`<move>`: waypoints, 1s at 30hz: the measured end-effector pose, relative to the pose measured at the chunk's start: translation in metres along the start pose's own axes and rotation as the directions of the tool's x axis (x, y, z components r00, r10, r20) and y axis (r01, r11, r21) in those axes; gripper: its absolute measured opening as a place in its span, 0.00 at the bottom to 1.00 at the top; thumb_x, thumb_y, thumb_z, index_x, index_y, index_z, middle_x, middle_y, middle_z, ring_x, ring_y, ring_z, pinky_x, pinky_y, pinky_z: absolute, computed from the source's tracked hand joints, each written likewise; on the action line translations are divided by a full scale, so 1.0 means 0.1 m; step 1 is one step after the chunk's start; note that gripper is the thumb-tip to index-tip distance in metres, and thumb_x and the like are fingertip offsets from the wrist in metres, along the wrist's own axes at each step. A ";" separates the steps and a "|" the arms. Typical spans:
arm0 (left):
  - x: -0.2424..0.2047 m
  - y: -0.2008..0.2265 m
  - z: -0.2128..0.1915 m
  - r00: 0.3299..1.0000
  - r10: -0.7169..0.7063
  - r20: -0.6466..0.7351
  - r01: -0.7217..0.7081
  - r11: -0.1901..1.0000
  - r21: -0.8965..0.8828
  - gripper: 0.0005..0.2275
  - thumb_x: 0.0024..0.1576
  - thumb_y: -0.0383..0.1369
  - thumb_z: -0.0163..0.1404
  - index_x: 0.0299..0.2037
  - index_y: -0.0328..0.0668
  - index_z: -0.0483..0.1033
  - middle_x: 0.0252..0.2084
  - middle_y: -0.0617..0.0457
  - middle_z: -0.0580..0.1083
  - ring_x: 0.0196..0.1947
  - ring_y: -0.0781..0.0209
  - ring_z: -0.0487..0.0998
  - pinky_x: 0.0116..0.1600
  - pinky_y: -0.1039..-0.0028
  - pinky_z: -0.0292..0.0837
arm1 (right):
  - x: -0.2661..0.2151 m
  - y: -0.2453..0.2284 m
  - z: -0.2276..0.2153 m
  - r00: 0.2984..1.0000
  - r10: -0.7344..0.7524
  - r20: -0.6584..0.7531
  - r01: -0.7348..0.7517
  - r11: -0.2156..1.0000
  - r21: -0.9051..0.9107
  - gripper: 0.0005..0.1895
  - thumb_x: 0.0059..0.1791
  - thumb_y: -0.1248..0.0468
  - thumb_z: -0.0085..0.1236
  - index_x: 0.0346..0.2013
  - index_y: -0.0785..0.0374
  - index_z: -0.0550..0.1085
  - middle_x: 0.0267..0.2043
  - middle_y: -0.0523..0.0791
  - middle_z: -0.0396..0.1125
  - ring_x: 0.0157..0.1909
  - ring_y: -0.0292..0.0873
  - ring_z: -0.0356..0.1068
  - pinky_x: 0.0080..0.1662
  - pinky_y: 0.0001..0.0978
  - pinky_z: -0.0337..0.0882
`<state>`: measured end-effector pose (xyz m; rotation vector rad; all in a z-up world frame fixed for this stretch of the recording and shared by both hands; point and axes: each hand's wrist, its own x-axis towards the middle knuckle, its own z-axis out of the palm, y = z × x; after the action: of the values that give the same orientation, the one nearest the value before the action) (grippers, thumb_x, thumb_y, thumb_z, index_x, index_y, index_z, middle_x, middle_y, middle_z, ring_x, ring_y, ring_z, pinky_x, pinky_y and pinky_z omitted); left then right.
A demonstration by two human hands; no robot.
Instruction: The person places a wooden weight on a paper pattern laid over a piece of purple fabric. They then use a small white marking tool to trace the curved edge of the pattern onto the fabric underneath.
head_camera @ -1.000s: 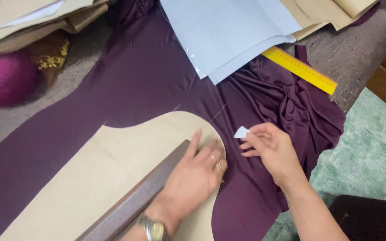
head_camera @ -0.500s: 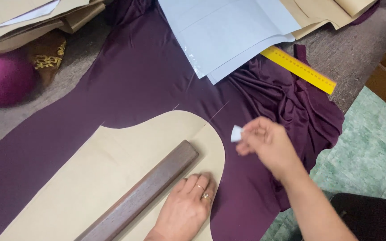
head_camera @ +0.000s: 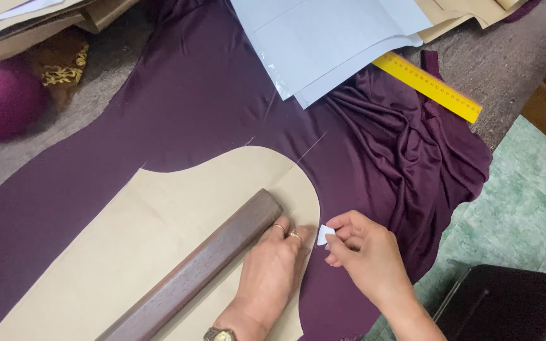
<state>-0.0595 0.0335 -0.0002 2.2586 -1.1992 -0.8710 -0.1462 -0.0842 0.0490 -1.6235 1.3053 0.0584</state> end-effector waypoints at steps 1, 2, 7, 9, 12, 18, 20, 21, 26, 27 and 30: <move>0.00 -0.02 0.03 0.998 -0.015 -0.055 0.011 0.998 -0.058 0.13 0.58 0.33 0.42 0.52 0.55 0.69 0.40 0.51 0.63 0.30 0.44 0.73 0.26 0.51 0.68 | -0.01 -0.01 0.00 1.000 -0.001 -0.010 0.001 1.000 -0.014 0.05 0.44 0.67 0.57 0.34 0.62 0.77 0.24 0.45 0.75 0.22 0.41 0.77 0.32 0.24 0.74; 0.01 -0.01 0.03 0.998 -0.015 -0.054 0.011 0.998 -0.059 0.13 0.58 0.33 0.42 0.52 0.55 0.69 0.40 0.51 0.63 0.30 0.44 0.73 0.26 0.51 0.68 | -0.01 0.00 0.01 1.000 0.000 -0.010 0.000 1.000 -0.015 0.05 0.44 0.67 0.57 0.34 0.62 0.77 0.24 0.45 0.75 0.22 0.41 0.77 0.32 0.24 0.74; 0.02 0.02 0.01 0.997 -0.070 -0.039 0.065 0.991 -0.116 0.15 0.56 0.33 0.44 0.53 0.61 0.69 0.46 0.53 0.66 0.35 0.46 0.75 0.31 0.52 0.71 | -0.04 -0.05 0.04 0.999 0.039 -0.005 -0.039 0.997 -0.064 0.05 0.44 0.65 0.58 0.34 0.62 0.77 0.26 0.45 0.77 0.24 0.41 0.79 0.33 0.23 0.75; 0.03 0.00 0.04 0.996 -0.086 -0.027 0.082 0.988 -0.128 0.15 0.56 0.32 0.43 0.53 0.62 0.70 0.49 0.55 0.66 0.37 0.48 0.75 0.32 0.53 0.72 | -0.05 -0.05 0.05 0.999 0.044 -0.007 -0.044 0.997 -0.058 0.05 0.44 0.65 0.58 0.34 0.63 0.77 0.26 0.46 0.77 0.24 0.42 0.79 0.33 0.23 0.75; 0.05 -0.01 0.05 0.993 -0.117 -0.010 0.115 0.982 -0.151 0.15 0.56 0.33 0.42 0.52 0.64 0.71 0.54 0.55 0.65 0.40 0.50 0.76 0.34 0.54 0.73 | -0.05 -0.03 0.08 0.999 0.030 -0.023 -0.031 0.998 -0.050 0.05 0.44 0.65 0.59 0.33 0.63 0.77 0.27 0.47 0.77 0.24 0.43 0.80 0.31 0.24 0.75; 0.07 -0.04 0.08 0.993 -0.121 -0.002 0.118 0.975 -0.185 0.16 0.55 0.32 0.42 0.52 0.65 0.72 0.61 0.48 0.64 0.58 0.56 0.69 0.42 0.55 0.73 | -0.07 -0.05 0.10 0.999 0.018 -0.042 -0.020 0.999 -0.048 0.05 0.44 0.65 0.59 0.32 0.64 0.77 0.26 0.48 0.76 0.23 0.43 0.79 0.30 0.25 0.76; 0.07 -0.03 0.07 0.993 -0.118 0.008 0.117 0.973 -0.198 0.16 0.56 0.31 0.41 0.52 0.64 0.72 0.60 0.47 0.65 0.65 0.59 0.63 0.44 0.54 0.73 | -0.09 -0.05 0.11 0.999 0.029 -0.043 -0.031 0.998 -0.046 0.05 0.44 0.65 0.59 0.31 0.64 0.77 0.26 0.48 0.76 0.24 0.43 0.79 0.30 0.25 0.77; 0.07 -0.04 0.07 0.991 -0.132 0.014 0.132 0.972 -0.194 0.16 0.56 0.32 0.42 0.52 0.66 0.72 0.61 0.48 0.64 0.64 0.60 0.64 0.45 0.55 0.72 | -0.09 -0.04 0.12 0.999 0.032 -0.039 -0.034 0.999 -0.037 0.04 0.44 0.66 0.59 0.30 0.65 0.77 0.26 0.48 0.76 0.23 0.44 0.79 0.30 0.25 0.76; 0.06 -0.04 0.07 0.994 -0.104 -0.012 0.099 0.971 -0.217 0.19 0.53 0.28 0.43 0.53 0.63 0.72 0.61 0.46 0.64 0.66 0.58 0.62 0.49 0.56 0.72 | -0.12 0.12 0.16 0.999 0.037 -0.005 -0.037 0.999 -0.036 0.03 0.43 0.70 0.59 0.29 0.67 0.77 0.20 0.50 0.76 0.21 0.42 0.78 0.28 0.25 0.77; 0.06 -0.03 0.05 0.994 -0.107 -0.005 0.104 0.973 -0.206 0.19 0.53 0.28 0.43 0.54 0.62 0.72 0.62 0.45 0.63 0.66 0.56 0.61 0.49 0.56 0.71 | -0.12 0.21 0.17 0.999 0.029 0.040 -0.029 0.999 0.016 0.02 0.42 0.71 0.60 0.28 0.68 0.77 0.19 0.52 0.75 0.19 0.44 0.77 0.25 0.28 0.77; 0.04 -0.01 0.02 0.995 -0.104 -0.001 0.102 0.976 -0.191 0.19 0.53 0.28 0.43 0.54 0.61 0.72 0.63 0.44 0.62 0.62 0.53 0.65 0.48 0.55 0.71 | -0.17 0.31 0.16 0.993 0.055 0.107 -0.066 0.993 0.100 0.02 0.42 0.73 0.61 0.28 0.71 0.76 0.19 0.55 0.74 0.18 0.48 0.76 0.24 0.33 0.76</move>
<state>-0.0582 0.0303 -0.0036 2.1820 -0.9564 -0.9680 -0.1684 -0.0580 0.0314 -1.4736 1.2572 0.1091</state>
